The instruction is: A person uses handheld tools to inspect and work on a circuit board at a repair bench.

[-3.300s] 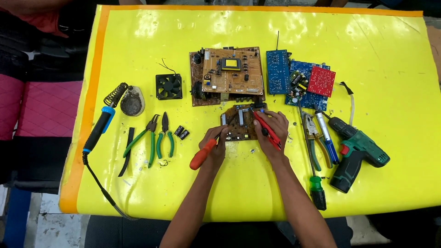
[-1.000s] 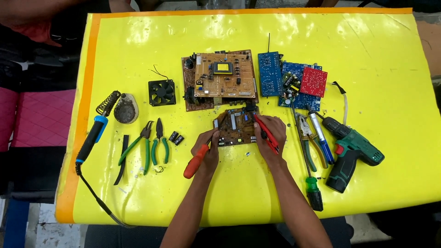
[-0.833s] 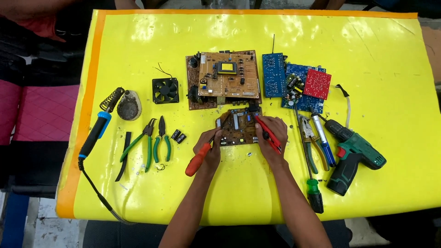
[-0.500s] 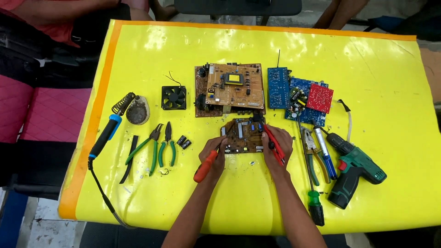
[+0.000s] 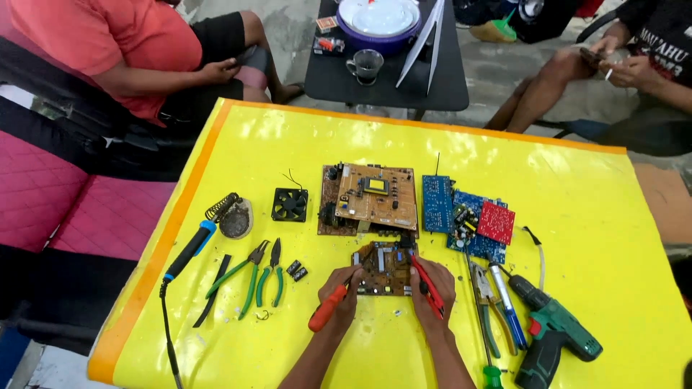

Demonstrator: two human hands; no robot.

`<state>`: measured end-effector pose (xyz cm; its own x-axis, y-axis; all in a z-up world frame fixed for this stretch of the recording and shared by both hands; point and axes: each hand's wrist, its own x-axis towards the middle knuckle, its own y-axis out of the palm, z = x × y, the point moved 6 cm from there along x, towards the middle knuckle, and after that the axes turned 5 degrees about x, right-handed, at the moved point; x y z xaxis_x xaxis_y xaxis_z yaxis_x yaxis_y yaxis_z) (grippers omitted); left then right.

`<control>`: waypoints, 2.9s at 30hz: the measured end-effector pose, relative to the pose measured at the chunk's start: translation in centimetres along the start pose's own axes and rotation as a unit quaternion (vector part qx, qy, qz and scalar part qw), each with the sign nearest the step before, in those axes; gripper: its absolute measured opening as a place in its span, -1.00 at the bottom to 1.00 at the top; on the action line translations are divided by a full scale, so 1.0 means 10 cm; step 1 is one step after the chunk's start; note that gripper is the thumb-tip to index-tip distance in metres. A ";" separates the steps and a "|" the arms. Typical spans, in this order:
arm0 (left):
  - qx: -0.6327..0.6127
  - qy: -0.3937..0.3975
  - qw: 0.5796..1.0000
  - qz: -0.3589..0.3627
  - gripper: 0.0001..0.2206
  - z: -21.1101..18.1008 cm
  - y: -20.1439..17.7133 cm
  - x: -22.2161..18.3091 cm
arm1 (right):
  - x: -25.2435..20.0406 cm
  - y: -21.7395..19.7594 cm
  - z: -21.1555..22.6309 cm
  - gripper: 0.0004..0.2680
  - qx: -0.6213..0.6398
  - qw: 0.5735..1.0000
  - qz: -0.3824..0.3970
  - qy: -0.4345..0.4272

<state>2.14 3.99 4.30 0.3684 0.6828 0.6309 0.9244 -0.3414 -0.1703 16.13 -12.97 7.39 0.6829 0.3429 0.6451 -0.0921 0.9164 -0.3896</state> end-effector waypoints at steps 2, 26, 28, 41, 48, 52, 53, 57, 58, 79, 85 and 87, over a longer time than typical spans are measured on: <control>0.003 -0.008 1.000 0.002 -0.83 -0.05 -0.01 0.05 | 0.03 -0.01 0.03 -0.83 0.017 1.000 0.003 0.002; 0.017 -0.050 0.998 0.025 -0.82 0.04 0.01 0.01 | -0.06 0.06 -0.19 -0.81 0.024 0.995 0.022 0.097; 0.011 -0.062 0.998 0.030 -0.82 0.06 0.04 0.00 | -0.06 0.03 -0.19 -0.80 0.032 0.995 0.009 0.099; 0.022 -0.065 0.997 0.037 -0.83 0.15 0.06 -0.08 | 0.00 0.06 -0.15 -0.80 0.043 0.995 0.033 0.086; 0.023 -0.069 0.997 0.037 -0.84 0.04 0.00 -0.01 | -0.02 0.09 -0.20 -0.77 0.037 0.995 0.045 0.077; 0.017 -0.111 0.991 0.079 -0.81 0.11 0.04 -0.05 | -0.05 0.05 -0.20 -0.80 0.043 0.993 0.022 0.108; 0.030 -0.094 0.993 0.068 -0.82 0.09 0.04 -0.04 | -0.04 0.05 -0.21 -0.79 0.037 0.992 0.022 0.117; 0.028 -0.077 0.995 0.049 -0.83 0.00 0.02 0.00 | -0.06 0.09 -0.22 -0.78 0.044 0.995 0.045 0.076; 0.029 -0.077 0.995 0.048 -0.83 0.00 0.01 0.00 | -0.04 0.08 -0.18 -0.78 0.045 0.995 0.046 0.076; 0.026 -0.057 0.998 0.031 -0.76 0.01 0.04 0.00 | 0.00 0.06 -0.10 -0.81 0.002 0.998 0.031 0.054; 0.053 -0.083 0.995 0.034 -0.78 -0.02 -0.02 -0.01 | -0.01 0.01 -0.07 -0.82 0.022 0.993 0.034 0.111; 0.010 -0.088 0.995 0.049 -0.78 -0.04 0.00 0.00 | -0.01 0.03 -0.08 -0.83 0.027 0.995 0.033 0.094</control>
<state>2.09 3.72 4.57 0.4661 0.7506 0.4684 0.8847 -0.3996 -0.2400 16.61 -12.92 6.72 0.7967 0.3621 0.4839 -0.1763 0.9050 -0.3871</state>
